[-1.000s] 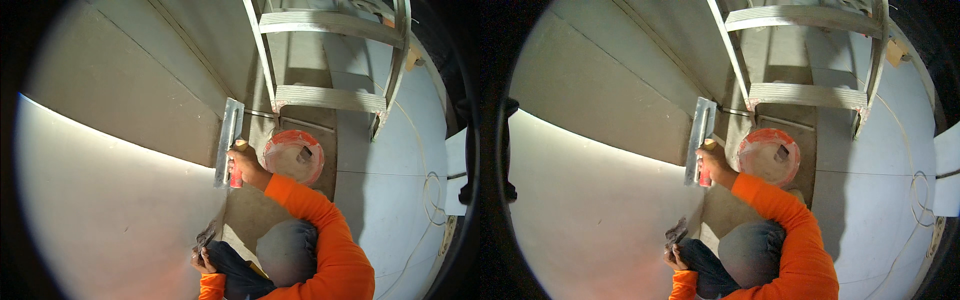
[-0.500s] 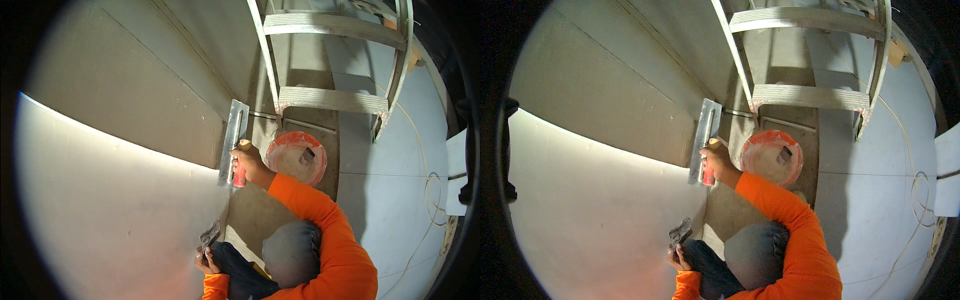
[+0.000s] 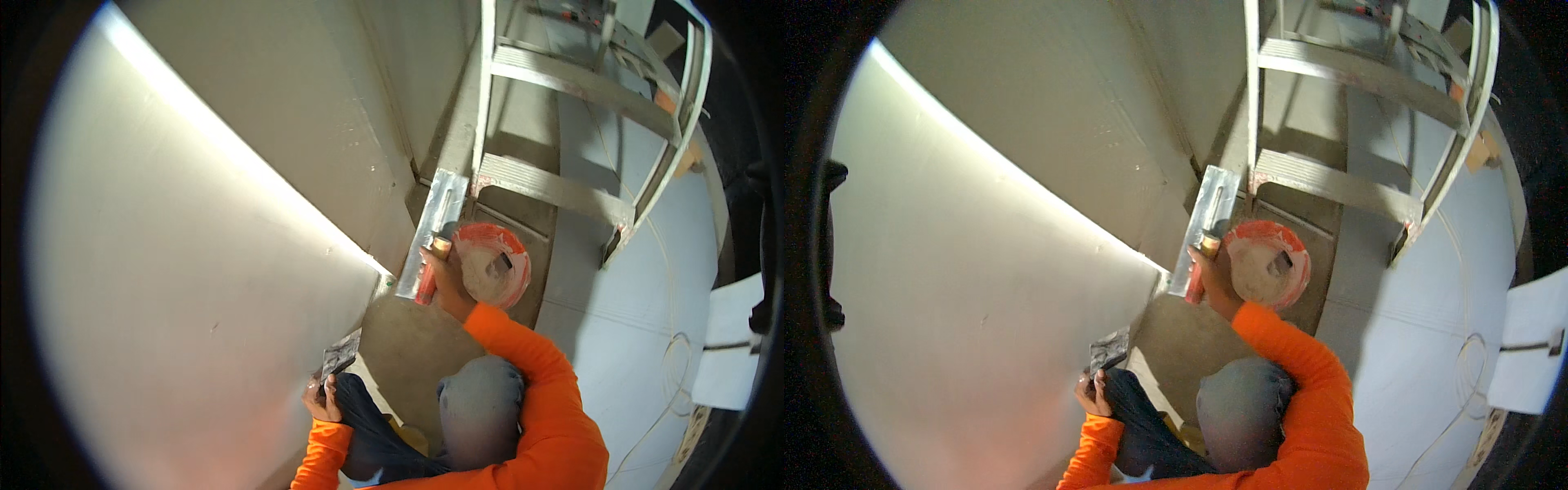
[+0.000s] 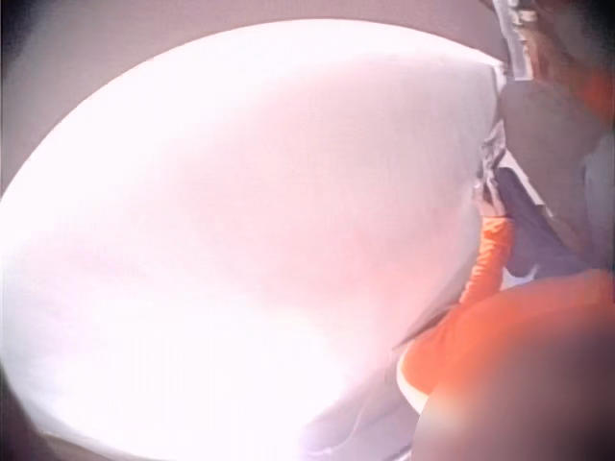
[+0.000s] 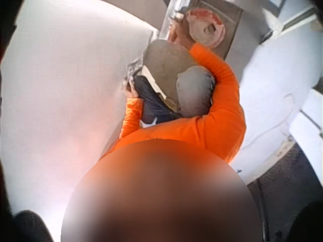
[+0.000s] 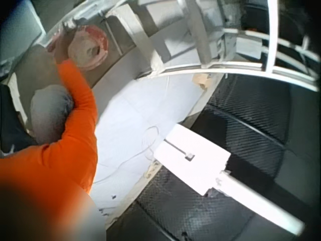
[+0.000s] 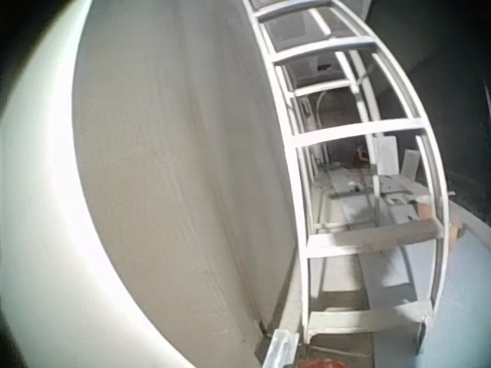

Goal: The person scoops plaster from a bucket using a trowel and applies it to a wall with a larger trowel. They repeatedly smooth the plaster on the wall surface and reload the trowel from the bucket.

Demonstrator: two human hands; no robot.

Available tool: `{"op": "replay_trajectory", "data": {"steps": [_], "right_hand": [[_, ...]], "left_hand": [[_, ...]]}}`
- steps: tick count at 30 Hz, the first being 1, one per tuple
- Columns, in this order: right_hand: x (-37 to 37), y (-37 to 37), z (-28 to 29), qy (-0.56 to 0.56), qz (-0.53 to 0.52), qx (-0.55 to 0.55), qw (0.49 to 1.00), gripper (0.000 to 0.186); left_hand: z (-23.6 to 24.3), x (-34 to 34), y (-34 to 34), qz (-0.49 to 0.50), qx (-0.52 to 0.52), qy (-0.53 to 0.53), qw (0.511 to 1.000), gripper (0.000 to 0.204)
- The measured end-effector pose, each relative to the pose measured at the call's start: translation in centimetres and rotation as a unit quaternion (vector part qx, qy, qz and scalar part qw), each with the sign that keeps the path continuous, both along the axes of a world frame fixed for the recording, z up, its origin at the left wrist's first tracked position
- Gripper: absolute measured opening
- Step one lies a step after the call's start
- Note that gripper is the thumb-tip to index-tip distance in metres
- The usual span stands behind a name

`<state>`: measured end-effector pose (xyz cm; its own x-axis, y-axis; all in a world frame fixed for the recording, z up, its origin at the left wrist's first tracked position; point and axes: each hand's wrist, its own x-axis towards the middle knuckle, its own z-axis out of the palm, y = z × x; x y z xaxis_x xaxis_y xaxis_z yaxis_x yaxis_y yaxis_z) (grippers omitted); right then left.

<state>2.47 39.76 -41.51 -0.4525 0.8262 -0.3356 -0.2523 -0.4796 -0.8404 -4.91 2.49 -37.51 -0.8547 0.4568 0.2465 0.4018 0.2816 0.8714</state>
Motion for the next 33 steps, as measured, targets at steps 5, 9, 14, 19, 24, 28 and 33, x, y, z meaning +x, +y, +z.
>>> {"op": "replay_trajectory", "data": {"steps": [5,9,14,19,24,28,33], "right_hand": [[7.0,-0.1,5.2,-0.139,0.116,0.536,0.824,0.057],[8.4,3.0,6.7,-0.253,0.206,0.696,0.639,0.057],[8.4,5.2,5.5,-0.378,0.258,0.736,0.498,0.058],[11.1,3.3,5.4,-0.368,0.224,0.729,0.532,0.052],[14.7,0.1,6.7,-0.292,0.112,0.568,0.761,0.048],[15.8,-0.6,7.4,-0.243,0.002,0.332,0.912,0.029],[16.8,-0.2,7.4,-0.210,-0.038,0.272,0.938,0.016]], "left_hand": [[-0.3,0.2,-0.2,0.016,-0.017,-0.038,0.999,0.020],[-3.1,0.3,-0.8,0.041,0.073,-0.004,0.996,0.019],[-2.9,0.3,-1.2,0.006,0.035,-0.029,0.999,0.013],[-0.5,0.6,-0.6,0.011,-0.007,-0.034,0.999,0.013],[0.4,1.2,2.3,-0.066,0.104,-0.205,0.971,0.020],[0.0,1.7,9.1,-0.145,0.124,-0.318,0.929,0.026],[-0.6,1.8,14.9,-0.178,0.173,-0.355,0.901,0.030]]}}
